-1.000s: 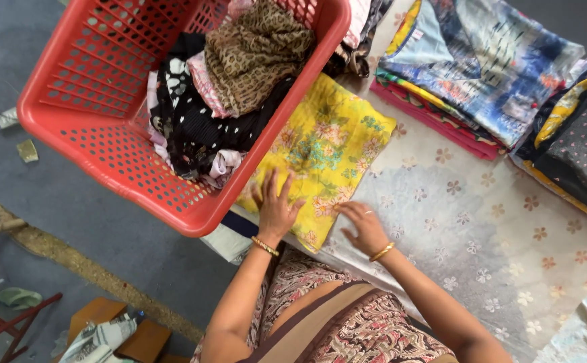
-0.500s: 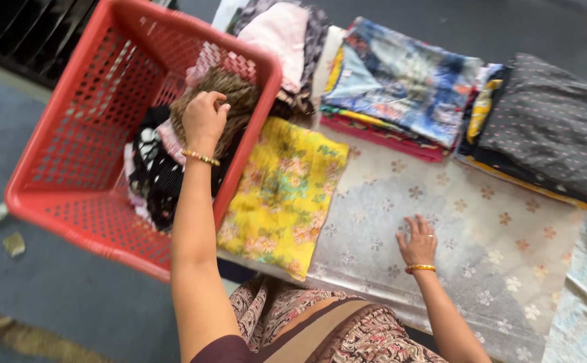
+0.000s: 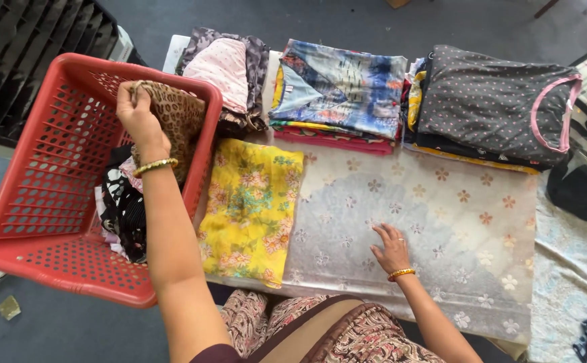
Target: Fold various pieces of clothing and place them in a basket or on a stack.
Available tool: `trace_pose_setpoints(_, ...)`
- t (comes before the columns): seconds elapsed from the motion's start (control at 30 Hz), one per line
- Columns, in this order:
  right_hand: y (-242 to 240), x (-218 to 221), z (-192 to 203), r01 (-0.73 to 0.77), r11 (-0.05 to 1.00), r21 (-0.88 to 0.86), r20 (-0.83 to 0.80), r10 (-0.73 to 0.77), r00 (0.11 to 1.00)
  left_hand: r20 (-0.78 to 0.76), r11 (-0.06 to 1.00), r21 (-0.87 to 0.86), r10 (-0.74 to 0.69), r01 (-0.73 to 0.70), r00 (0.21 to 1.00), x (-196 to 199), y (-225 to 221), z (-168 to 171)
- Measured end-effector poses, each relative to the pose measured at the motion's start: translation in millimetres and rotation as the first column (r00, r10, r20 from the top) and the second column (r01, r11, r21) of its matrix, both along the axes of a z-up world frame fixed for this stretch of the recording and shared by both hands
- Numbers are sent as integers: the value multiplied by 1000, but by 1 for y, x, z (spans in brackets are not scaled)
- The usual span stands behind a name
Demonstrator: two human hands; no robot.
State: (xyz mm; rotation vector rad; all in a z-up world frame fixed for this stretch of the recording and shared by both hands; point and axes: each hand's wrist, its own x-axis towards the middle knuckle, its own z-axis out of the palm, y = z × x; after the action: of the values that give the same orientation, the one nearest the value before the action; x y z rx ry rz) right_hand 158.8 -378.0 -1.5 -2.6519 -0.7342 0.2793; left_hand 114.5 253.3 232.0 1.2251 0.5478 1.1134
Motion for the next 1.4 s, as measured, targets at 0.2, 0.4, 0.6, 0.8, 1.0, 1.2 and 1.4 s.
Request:
trace_pose_setpoints(0.2,-3,9,30,-34,958,284,-253,109,961,155,890,-196,-387,412,909,21,-196,36)
trace_pose_setpoints(0.4,-40,28,61,70,864,499,-294,93,951,70,357,164,-934,920,350,72,-563,23)
trace_pose_setpoints(0.6,-171,101,13,177,764,620,-17,-212,977,30,48,258,-999,965,42,40,-725,22)
trace_pose_setpoints(0.8,-314,121,-5,266,649,713,245,-585,773,234,428,218,-895,877,379,85,-658,66)
trace_pose_setpoints(1.0,-326,66,176,124,674,728,463,-618,636,235,818,41,-566,574,790,117,-583,23)
trace_pose_setpoints(1.2,-245,17,145,-329,702,631,358,113,927,122,939,-247,-213,238,969,105,-443,-99)
trace_pose_setpoints(1.4,-220,-22,73,-464,848,258,172,432,885,-695,936,351,256,6,672,32,-378,-242)
